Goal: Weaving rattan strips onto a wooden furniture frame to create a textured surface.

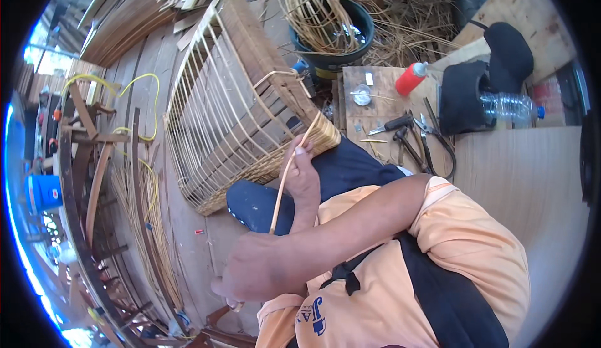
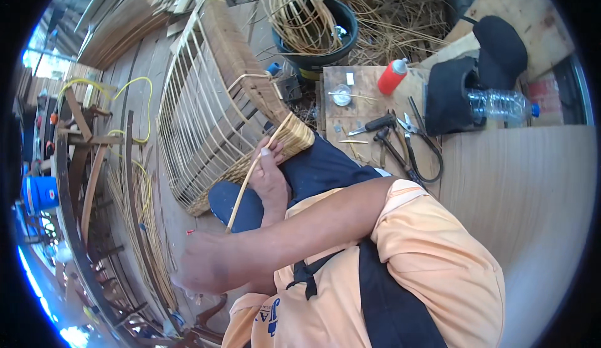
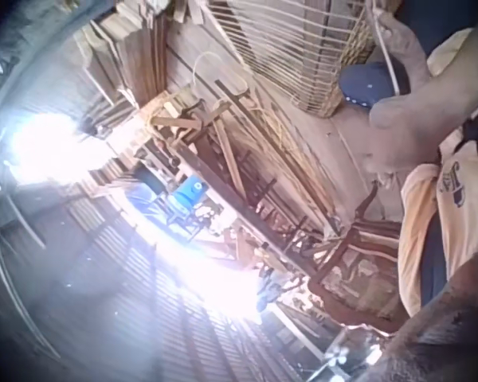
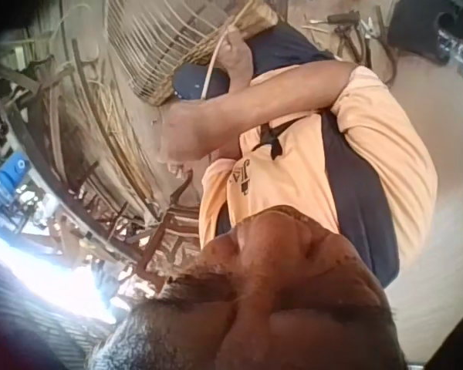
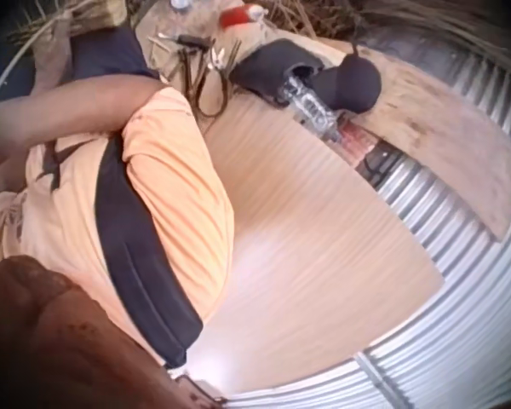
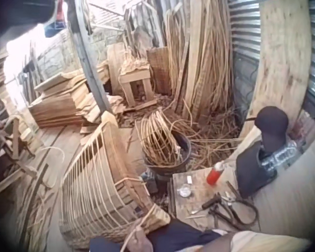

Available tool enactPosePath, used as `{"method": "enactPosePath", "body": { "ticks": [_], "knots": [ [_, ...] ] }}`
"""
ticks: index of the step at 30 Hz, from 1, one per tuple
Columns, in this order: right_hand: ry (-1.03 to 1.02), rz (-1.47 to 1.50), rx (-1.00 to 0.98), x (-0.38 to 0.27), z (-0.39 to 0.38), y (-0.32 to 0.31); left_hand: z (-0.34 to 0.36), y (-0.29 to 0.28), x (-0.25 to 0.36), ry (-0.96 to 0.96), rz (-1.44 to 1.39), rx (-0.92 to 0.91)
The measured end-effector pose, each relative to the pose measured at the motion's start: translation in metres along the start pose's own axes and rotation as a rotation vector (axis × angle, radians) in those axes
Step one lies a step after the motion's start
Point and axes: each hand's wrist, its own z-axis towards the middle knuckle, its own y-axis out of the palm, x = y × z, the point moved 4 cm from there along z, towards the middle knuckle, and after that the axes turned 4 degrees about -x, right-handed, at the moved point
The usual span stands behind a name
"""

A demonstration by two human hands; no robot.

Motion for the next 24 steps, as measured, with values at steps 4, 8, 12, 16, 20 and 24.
{"method": "enactPosePath", "body": {
  "ticks": [4, 8, 12, 16, 20, 24],
  "knots": [
    [-0.063, 0.008, 0.038, -0.008, 0.008, 0.002, -0.007, -0.011, -0.009, 0.106, 0.049, 0.008],
    [-0.121, 0.042, 0.132, -0.021, 0.002, 0.006, -0.003, -0.006, -0.012, -0.089, -0.043, 0.011],
    [-0.245, 0.010, 0.400, -0.032, 0.019, 0.048, 0.000, -0.009, -0.020, -0.220, -0.254, 0.103],
    [-0.091, -0.293, -0.051, -0.043, 0.030, 0.038, -0.019, -0.011, 0.016, -0.398, 0.118, -0.138],
    [0.227, -0.520, -0.148, 0.050, 0.000, -0.044, -0.084, -0.048, 0.083, 0.133, 0.519, -0.420],
    [0.386, -0.362, -0.329, 0.060, -0.026, -0.096, -0.041, -0.077, 0.161, 0.590, 0.987, 0.243]
  ]
}}
